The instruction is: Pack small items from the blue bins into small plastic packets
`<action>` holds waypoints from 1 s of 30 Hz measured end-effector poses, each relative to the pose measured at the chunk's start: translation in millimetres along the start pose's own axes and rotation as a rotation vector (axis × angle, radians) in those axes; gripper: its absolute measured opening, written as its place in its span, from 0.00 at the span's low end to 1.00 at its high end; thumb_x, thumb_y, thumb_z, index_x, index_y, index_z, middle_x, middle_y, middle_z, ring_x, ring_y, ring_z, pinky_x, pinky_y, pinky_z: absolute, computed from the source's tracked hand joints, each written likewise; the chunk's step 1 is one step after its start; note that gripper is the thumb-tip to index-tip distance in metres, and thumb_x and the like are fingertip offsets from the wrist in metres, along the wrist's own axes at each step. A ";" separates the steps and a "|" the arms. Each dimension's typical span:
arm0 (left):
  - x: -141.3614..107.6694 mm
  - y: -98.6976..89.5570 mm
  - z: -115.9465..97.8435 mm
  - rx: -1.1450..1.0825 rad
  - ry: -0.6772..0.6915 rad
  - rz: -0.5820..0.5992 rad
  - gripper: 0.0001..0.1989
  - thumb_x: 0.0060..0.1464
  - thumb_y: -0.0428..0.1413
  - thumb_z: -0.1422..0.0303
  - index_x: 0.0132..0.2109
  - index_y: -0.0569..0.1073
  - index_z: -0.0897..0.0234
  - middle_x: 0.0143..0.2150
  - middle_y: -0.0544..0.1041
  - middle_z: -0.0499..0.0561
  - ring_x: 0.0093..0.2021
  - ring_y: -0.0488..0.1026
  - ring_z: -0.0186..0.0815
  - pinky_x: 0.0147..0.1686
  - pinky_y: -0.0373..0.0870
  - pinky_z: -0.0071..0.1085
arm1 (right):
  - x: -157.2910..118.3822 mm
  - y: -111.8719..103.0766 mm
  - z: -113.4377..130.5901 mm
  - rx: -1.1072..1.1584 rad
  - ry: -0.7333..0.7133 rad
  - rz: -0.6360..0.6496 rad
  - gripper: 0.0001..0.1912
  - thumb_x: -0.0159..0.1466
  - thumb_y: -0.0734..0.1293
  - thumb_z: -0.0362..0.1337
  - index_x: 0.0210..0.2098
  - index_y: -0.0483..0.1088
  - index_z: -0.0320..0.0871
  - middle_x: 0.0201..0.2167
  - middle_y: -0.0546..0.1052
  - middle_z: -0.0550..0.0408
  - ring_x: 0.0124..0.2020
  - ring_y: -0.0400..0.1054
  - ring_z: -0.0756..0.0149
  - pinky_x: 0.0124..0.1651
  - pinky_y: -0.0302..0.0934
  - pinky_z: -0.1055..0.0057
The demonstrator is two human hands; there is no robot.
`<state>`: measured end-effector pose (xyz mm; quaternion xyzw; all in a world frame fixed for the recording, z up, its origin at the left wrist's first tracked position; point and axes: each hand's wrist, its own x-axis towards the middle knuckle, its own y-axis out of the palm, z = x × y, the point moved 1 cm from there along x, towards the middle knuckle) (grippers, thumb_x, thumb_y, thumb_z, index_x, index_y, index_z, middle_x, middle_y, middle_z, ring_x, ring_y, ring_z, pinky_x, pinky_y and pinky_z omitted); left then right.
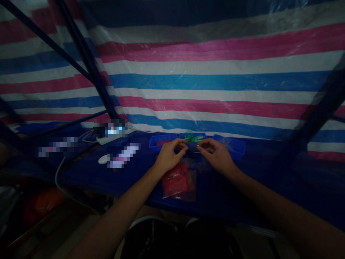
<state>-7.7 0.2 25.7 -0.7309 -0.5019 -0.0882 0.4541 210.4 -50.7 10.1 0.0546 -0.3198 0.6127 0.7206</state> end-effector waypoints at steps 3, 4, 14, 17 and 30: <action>-1.2 -2.2 4.8 0.125 0.025 0.022 0.08 0.63 0.57 0.68 0.48 0.77 0.63 0.43 0.82 0.52 0.43 0.80 0.39 0.46 0.74 0.35 | 9.1 -26.2 8.1 -0.440 -0.216 -0.033 0.10 0.68 0.66 0.44 0.45 0.76 0.49 0.43 0.80 0.49 0.44 0.75 0.53 0.52 0.69 0.53; -1.9 -2.5 6.6 0.160 0.035 0.043 0.07 0.63 0.57 0.68 0.46 0.77 0.63 0.43 0.82 0.52 0.43 0.79 0.39 0.47 0.74 0.36 | 12.3 -36.7 9.0 -0.562 -0.281 -0.060 0.11 0.69 0.64 0.43 0.45 0.76 0.48 0.43 0.80 0.47 0.47 0.74 0.51 0.54 0.67 0.52; -6.1 -1.6 12.5 0.276 0.026 0.223 0.12 0.65 0.54 0.63 0.44 0.80 0.63 0.43 0.82 0.53 0.44 0.78 0.40 0.48 0.72 0.35 | 20.0 -74.3 -21.4 -0.943 -0.305 0.139 0.14 0.68 0.63 0.44 0.45 0.77 0.43 0.41 0.80 0.45 0.46 0.72 0.46 0.53 0.65 0.50; -6.1 -1.3 12.8 0.260 -0.001 0.272 0.13 0.65 0.55 0.61 0.46 0.81 0.62 0.42 0.83 0.53 0.41 0.79 0.39 0.45 0.73 0.34 | 12.3 -55.0 -9.5 -0.814 -0.346 0.191 0.12 0.69 0.63 0.42 0.47 0.76 0.46 0.43 0.80 0.46 0.48 0.71 0.47 0.53 0.64 0.50; -5.9 1.6 14.1 0.253 -0.010 0.309 0.12 0.63 0.56 0.61 0.45 0.81 0.62 0.39 0.83 0.52 0.39 0.79 0.39 0.43 0.72 0.33 | -6.3 -26.5 14.0 -0.484 -0.369 0.742 0.13 0.63 0.71 0.39 0.47 0.78 0.49 0.44 0.82 0.52 0.49 0.72 0.55 0.55 0.64 0.58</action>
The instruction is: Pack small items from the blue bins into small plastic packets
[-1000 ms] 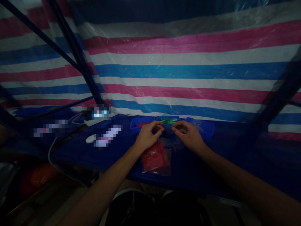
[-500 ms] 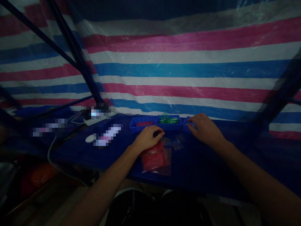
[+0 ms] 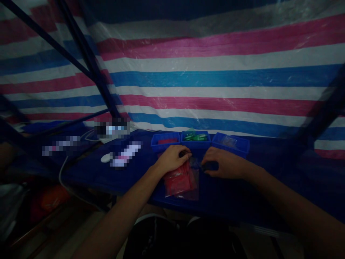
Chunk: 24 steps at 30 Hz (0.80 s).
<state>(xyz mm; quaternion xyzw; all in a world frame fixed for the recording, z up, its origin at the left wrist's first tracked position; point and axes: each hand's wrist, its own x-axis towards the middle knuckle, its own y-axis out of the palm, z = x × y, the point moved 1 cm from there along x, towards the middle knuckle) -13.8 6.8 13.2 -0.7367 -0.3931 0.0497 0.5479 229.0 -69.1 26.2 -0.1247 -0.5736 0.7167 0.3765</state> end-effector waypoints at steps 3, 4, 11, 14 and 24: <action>0.0 0.1 0.4 0.003 0.008 -0.002 0.12 0.64 0.56 0.61 0.45 0.81 0.62 0.40 0.83 0.52 0.39 0.79 0.39 0.43 0.72 0.33 | 3.5 6.0 3.2 -0.032 0.027 -0.016 0.12 0.64 0.67 0.32 0.46 0.78 0.48 0.41 0.82 0.52 0.44 0.73 0.58 0.49 0.65 0.62; 0.0 0.2 0.8 0.003 0.011 -0.004 0.12 0.64 0.55 0.61 0.44 0.81 0.62 0.40 0.83 0.52 0.39 0.79 0.39 0.42 0.72 0.33 | 4.9 8.2 4.6 -0.052 0.038 -0.022 0.13 0.63 0.67 0.31 0.46 0.78 0.47 0.41 0.81 0.52 0.43 0.74 0.58 0.48 0.65 0.63; -0.2 -1.5 -3.4 0.020 0.081 -0.095 0.12 0.64 0.56 0.63 0.46 0.80 0.63 0.44 0.82 0.54 0.46 0.78 0.41 0.50 0.73 0.37 | 7.4 12.6 6.2 -0.103 0.054 -0.067 0.12 0.62 0.66 0.28 0.43 0.77 0.46 0.39 0.80 0.51 0.43 0.74 0.58 0.47 0.66 0.63; -1.6 -3.3 -11.7 -0.041 0.186 -0.128 0.16 0.63 0.58 0.62 0.54 0.77 0.62 0.53 0.80 0.56 0.55 0.75 0.43 0.58 0.70 0.40 | 6.3 8.9 3.1 -0.021 0.108 -0.230 0.10 0.64 0.67 0.32 0.44 0.77 0.47 0.40 0.80 0.52 0.41 0.74 0.59 0.46 0.67 0.62; 1.2 -5.3 -15.6 -0.176 0.198 -0.093 0.09 0.64 0.58 0.64 0.45 0.79 0.63 0.44 0.83 0.53 0.45 0.80 0.38 0.48 0.73 0.34 | 11.1 21.6 5.2 0.620 0.300 -0.488 0.16 0.64 0.72 0.47 0.48 0.76 0.45 0.45 0.81 0.50 0.42 0.77 0.59 0.48 0.72 0.62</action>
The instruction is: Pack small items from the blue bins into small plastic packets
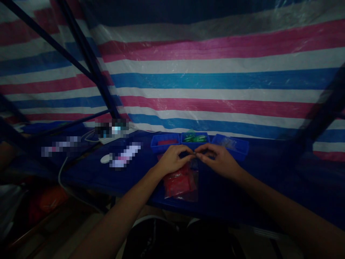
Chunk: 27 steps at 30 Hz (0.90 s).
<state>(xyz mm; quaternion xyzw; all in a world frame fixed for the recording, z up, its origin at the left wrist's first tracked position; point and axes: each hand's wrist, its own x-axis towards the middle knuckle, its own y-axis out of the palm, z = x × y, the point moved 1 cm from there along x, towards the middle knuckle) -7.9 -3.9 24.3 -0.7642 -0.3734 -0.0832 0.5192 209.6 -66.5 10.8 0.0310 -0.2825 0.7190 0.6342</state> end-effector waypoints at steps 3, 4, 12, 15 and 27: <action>-0.3 -1.2 -1.5 0.004 0.003 -0.009 0.08 0.63 0.58 0.65 0.45 0.79 0.63 0.45 0.83 0.53 0.46 0.79 0.39 0.48 0.72 0.34 | 0.2 1.6 -3.7 0.006 0.019 -0.012 0.20 0.60 0.75 0.48 0.48 0.76 0.45 0.47 0.81 0.48 0.43 0.78 0.57 0.49 0.73 0.60; -0.4 -1.4 -2.6 0.001 0.003 -0.006 0.08 0.63 0.58 0.65 0.45 0.79 0.63 0.45 0.83 0.54 0.46 0.79 0.40 0.48 0.72 0.34 | 0.4 1.7 -4.3 0.002 0.024 -0.020 0.21 0.60 0.76 0.48 0.48 0.76 0.45 0.47 0.81 0.47 0.44 0.78 0.56 0.49 0.73 0.59; 0.5 -2.7 -9.3 -0.031 -0.032 0.004 0.12 0.67 0.54 0.62 0.46 0.79 0.63 0.43 0.83 0.53 0.44 0.79 0.38 0.47 0.72 0.32 | 5.0 4.2 -1.3 0.187 0.101 -0.115 0.22 0.56 0.78 0.50 0.44 0.76 0.45 0.40 0.82 0.49 0.41 0.78 0.58 0.50 0.73 0.58; 1.1 -1.7 -8.8 -0.036 -0.056 -0.009 0.12 0.67 0.53 0.64 0.45 0.79 0.63 0.42 0.83 0.51 0.42 0.79 0.36 0.45 0.71 0.31 | 7.3 6.1 -6.5 0.287 0.137 -0.148 0.24 0.53 0.80 0.47 0.45 0.75 0.45 0.39 0.82 0.50 0.39 0.78 0.60 0.46 0.74 0.60; 1.6 0.0 -9.4 -0.028 -0.054 -0.041 0.13 0.68 0.52 0.62 0.45 0.78 0.64 0.42 0.82 0.52 0.42 0.78 0.36 0.45 0.70 0.32 | 8.4 8.7 -17.4 0.280 0.138 -0.126 0.23 0.56 0.78 0.47 0.47 0.74 0.45 0.40 0.81 0.51 0.38 0.76 0.62 0.43 0.72 0.63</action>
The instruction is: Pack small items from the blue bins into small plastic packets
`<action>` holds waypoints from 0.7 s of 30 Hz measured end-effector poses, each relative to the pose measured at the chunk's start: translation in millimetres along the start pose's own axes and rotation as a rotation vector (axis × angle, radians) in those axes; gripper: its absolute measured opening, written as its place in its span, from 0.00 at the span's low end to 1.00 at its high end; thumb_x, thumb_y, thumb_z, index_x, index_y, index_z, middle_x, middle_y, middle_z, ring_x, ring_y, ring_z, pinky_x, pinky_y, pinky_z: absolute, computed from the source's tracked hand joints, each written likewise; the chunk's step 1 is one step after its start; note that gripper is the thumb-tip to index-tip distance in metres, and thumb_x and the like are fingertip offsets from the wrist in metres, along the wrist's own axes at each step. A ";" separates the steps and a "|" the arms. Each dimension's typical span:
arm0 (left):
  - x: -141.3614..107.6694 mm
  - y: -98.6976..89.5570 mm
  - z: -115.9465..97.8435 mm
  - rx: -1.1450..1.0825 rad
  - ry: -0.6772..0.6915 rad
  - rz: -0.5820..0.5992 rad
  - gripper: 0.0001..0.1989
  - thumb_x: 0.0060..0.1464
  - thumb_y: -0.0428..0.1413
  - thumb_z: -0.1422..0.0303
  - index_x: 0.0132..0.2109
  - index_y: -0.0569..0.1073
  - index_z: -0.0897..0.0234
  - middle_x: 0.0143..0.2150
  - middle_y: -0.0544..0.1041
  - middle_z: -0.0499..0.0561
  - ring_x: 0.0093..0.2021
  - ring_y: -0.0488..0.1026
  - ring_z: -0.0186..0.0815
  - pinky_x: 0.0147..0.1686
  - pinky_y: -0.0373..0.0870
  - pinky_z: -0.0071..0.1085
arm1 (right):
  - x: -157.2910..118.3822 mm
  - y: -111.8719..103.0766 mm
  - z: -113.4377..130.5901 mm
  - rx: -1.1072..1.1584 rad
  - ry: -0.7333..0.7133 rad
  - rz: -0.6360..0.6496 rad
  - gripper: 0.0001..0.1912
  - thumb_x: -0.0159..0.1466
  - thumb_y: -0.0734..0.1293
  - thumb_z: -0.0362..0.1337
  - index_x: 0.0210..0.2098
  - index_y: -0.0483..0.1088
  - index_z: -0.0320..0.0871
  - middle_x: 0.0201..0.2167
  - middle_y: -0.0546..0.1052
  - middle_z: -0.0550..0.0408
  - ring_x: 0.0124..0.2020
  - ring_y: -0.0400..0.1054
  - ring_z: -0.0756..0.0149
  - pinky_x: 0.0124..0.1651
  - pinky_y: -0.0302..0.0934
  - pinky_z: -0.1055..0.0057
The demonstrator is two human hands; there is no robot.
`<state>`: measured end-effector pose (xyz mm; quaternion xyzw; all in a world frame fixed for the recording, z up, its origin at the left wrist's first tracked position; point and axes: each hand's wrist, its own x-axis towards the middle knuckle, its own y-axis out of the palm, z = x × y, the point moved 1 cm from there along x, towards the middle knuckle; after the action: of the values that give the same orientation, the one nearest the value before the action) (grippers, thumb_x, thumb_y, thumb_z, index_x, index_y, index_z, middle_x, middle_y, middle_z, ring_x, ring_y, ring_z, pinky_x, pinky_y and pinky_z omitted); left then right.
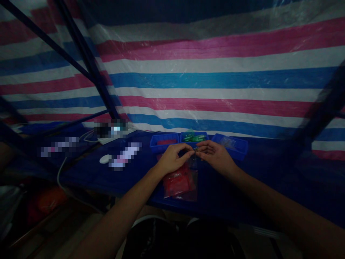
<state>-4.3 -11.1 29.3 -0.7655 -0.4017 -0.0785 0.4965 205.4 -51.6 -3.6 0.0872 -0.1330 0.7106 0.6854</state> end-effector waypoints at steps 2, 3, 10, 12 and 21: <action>0.0 -0.4 0.4 0.024 0.009 0.009 0.12 0.68 0.52 0.63 0.45 0.78 0.64 0.42 0.82 0.52 0.43 0.78 0.37 0.45 0.71 0.32 | -0.8 1.1 1.1 -0.028 -0.020 0.010 0.23 0.57 0.78 0.46 0.48 0.74 0.45 0.40 0.80 0.52 0.40 0.76 0.62 0.47 0.72 0.62; -0.1 -0.2 1.0 0.037 0.010 0.019 0.11 0.67 0.53 0.63 0.45 0.78 0.63 0.42 0.82 0.52 0.43 0.78 0.37 0.45 0.71 0.33 | -1.2 1.8 2.0 -0.045 -0.032 0.018 0.23 0.57 0.78 0.46 0.49 0.74 0.45 0.41 0.80 0.52 0.42 0.76 0.62 0.50 0.71 0.62; -0.1 4.6 6.3 0.009 0.026 0.040 0.07 0.62 0.57 0.68 0.44 0.78 0.64 0.42 0.82 0.52 0.42 0.79 0.37 0.46 0.72 0.32 | -1.8 3.5 5.3 -0.108 -0.054 0.030 0.21 0.59 0.75 0.46 0.48 0.74 0.45 0.40 0.79 0.51 0.42 0.76 0.61 0.51 0.71 0.61; 0.2 5.4 6.2 -0.003 0.029 0.044 0.06 0.62 0.57 0.69 0.44 0.77 0.64 0.42 0.82 0.52 0.43 0.79 0.37 0.46 0.72 0.32 | -1.5 2.8 2.8 -0.095 -0.049 0.031 0.20 0.59 0.75 0.45 0.48 0.74 0.45 0.39 0.79 0.52 0.42 0.76 0.61 0.51 0.70 0.62; 2.2 3.5 1.7 -0.030 0.006 0.033 0.06 0.63 0.56 0.69 0.42 0.77 0.65 0.40 0.82 0.52 0.40 0.79 0.36 0.43 0.71 0.31 | -2.0 3.7 -2.3 -0.035 -0.071 -0.031 0.21 0.59 0.76 0.48 0.48 0.75 0.46 0.41 0.79 0.52 0.44 0.75 0.60 0.52 0.69 0.60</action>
<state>-0.9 -9.2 27.2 -0.7791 -0.3865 -0.0784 0.4873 201.9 -53.0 -6.6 0.1025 -0.1683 0.6938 0.6927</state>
